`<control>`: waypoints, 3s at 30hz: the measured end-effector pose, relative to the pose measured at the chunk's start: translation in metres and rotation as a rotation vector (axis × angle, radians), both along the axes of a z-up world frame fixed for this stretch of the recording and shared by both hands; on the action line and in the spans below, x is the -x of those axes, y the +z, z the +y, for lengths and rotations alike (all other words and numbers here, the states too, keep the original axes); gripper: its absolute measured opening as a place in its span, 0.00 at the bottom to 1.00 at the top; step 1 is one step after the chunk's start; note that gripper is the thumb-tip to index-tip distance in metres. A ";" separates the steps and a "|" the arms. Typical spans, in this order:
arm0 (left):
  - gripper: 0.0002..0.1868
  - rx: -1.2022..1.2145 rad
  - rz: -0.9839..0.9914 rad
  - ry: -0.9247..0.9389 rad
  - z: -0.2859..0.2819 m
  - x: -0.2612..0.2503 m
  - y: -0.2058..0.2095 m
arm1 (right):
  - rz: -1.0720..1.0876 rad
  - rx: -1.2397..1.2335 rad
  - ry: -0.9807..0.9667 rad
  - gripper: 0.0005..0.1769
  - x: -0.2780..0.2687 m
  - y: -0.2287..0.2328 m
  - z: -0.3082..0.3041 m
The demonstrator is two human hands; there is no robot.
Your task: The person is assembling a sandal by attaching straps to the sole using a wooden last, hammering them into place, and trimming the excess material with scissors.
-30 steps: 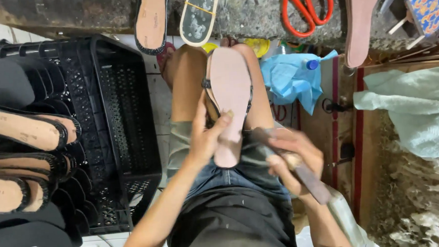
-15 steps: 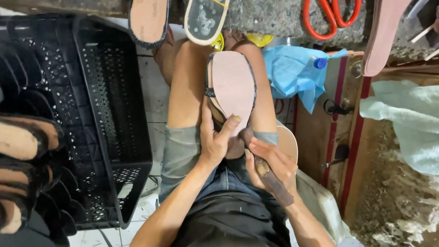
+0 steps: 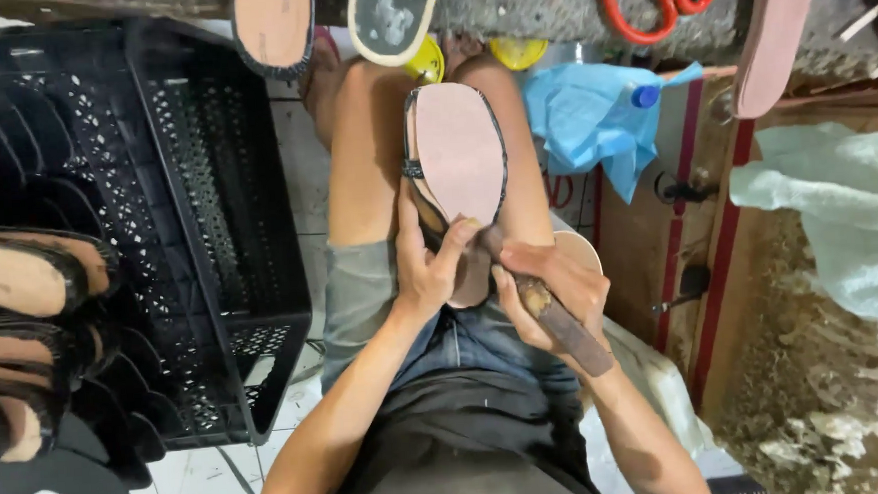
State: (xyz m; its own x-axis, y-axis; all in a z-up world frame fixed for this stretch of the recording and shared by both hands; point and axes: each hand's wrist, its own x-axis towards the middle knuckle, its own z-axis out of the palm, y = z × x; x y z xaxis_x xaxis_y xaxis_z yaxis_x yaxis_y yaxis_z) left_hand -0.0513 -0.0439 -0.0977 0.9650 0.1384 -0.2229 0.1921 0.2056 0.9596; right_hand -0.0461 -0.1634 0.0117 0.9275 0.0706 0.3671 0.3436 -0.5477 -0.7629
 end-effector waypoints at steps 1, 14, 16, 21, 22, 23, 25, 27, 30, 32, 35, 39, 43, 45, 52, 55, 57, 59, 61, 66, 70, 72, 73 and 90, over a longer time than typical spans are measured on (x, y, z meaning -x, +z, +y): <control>0.40 -0.062 -0.007 -0.023 0.001 0.003 0.001 | 0.106 0.044 -0.015 0.06 0.012 0.000 -0.001; 0.40 -0.082 -0.032 -0.043 0.003 -0.017 -0.004 | -0.042 0.256 -0.059 0.05 -0.021 0.002 0.012; 0.46 -0.129 -0.050 -0.094 0.008 -0.011 0.012 | 0.033 0.120 -0.035 0.07 -0.015 0.004 0.001; 0.57 -0.241 -0.023 -0.401 0.030 -0.020 0.055 | 0.166 -0.150 0.010 0.11 0.004 0.036 -0.032; 0.57 -0.294 -0.057 -0.537 0.034 -0.028 0.067 | 0.180 -0.149 0.007 0.11 0.008 0.040 -0.040; 0.57 -0.347 -0.091 -0.673 0.039 -0.035 0.078 | 0.194 -0.148 0.004 0.12 0.012 0.045 -0.047; 0.53 -0.384 -0.159 -0.832 0.049 -0.058 0.092 | 0.208 -0.128 0.025 0.10 0.008 0.044 -0.047; 0.50 -0.427 -0.255 -0.991 0.058 -0.083 0.103 | 0.195 -0.105 0.043 0.09 -0.002 0.032 -0.047; 0.47 -0.660 -0.129 -1.149 0.072 -0.089 0.106 | 0.354 -0.003 0.120 0.10 -0.015 0.014 -0.045; 0.36 -1.088 -0.164 -0.817 0.083 -0.067 0.093 | 0.211 0.006 0.133 0.06 -0.023 0.019 -0.037; 0.42 -1.107 -0.256 -0.157 0.077 -0.025 0.065 | 0.130 -0.065 0.190 0.06 -0.032 0.017 -0.034; 0.41 -0.658 -0.249 0.053 0.070 -0.020 0.053 | 0.178 -0.047 0.224 0.05 -0.037 0.027 -0.032; 0.28 -0.459 -0.362 0.148 0.073 -0.030 0.040 | 0.185 0.024 0.268 0.05 -0.048 0.020 -0.033; 0.23 -0.438 -0.384 0.117 0.074 -0.039 0.039 | 0.161 0.035 0.286 0.05 -0.053 0.019 -0.031; 0.16 -0.396 -0.327 0.028 0.075 -0.057 0.043 | 0.026 0.156 0.552 0.04 -0.090 0.035 -0.011; 0.14 -0.427 -0.331 -0.001 0.075 -0.056 0.044 | 0.015 0.190 0.598 0.04 -0.095 0.040 0.002; 0.13 -0.454 -0.349 -0.013 0.077 -0.057 0.042 | -0.012 0.205 0.621 0.05 -0.099 0.042 0.014; 0.14 -0.455 -0.363 -0.028 0.077 -0.058 0.043 | 0.030 0.239 0.633 0.05 -0.100 0.044 0.025; 0.13 -0.457 -0.355 -0.040 0.079 -0.054 0.047 | 0.027 0.227 0.680 0.05 -0.090 0.035 0.042; 0.15 -0.468 -0.349 -0.088 0.093 -0.056 0.052 | 0.024 0.221 0.746 0.04 -0.090 0.045 0.057; 0.13 -0.423 -0.336 -0.143 0.096 -0.058 0.043 | 0.194 0.206 0.589 0.06 -0.093 0.045 0.010; 0.15 -0.429 -0.338 -0.154 0.096 -0.053 0.042 | 0.256 0.218 0.547 0.06 -0.090 0.038 -0.014; 0.20 -0.424 -0.329 -0.153 0.094 -0.052 0.045 | 0.287 0.178 0.522 0.06 -0.091 0.036 -0.019; 0.27 -0.416 -0.352 -0.182 0.099 -0.068 0.035 | 0.201 0.113 0.678 0.02 -0.129 0.027 0.023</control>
State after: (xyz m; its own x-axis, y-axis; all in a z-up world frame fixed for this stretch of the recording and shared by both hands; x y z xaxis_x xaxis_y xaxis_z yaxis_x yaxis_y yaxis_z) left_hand 0.0171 0.0550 -0.0626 0.9877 -0.0297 0.1537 -0.1565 -0.2092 0.9653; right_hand 0.0830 -0.1402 0.0391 0.7152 0.6828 0.1496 0.4947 -0.3433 -0.7984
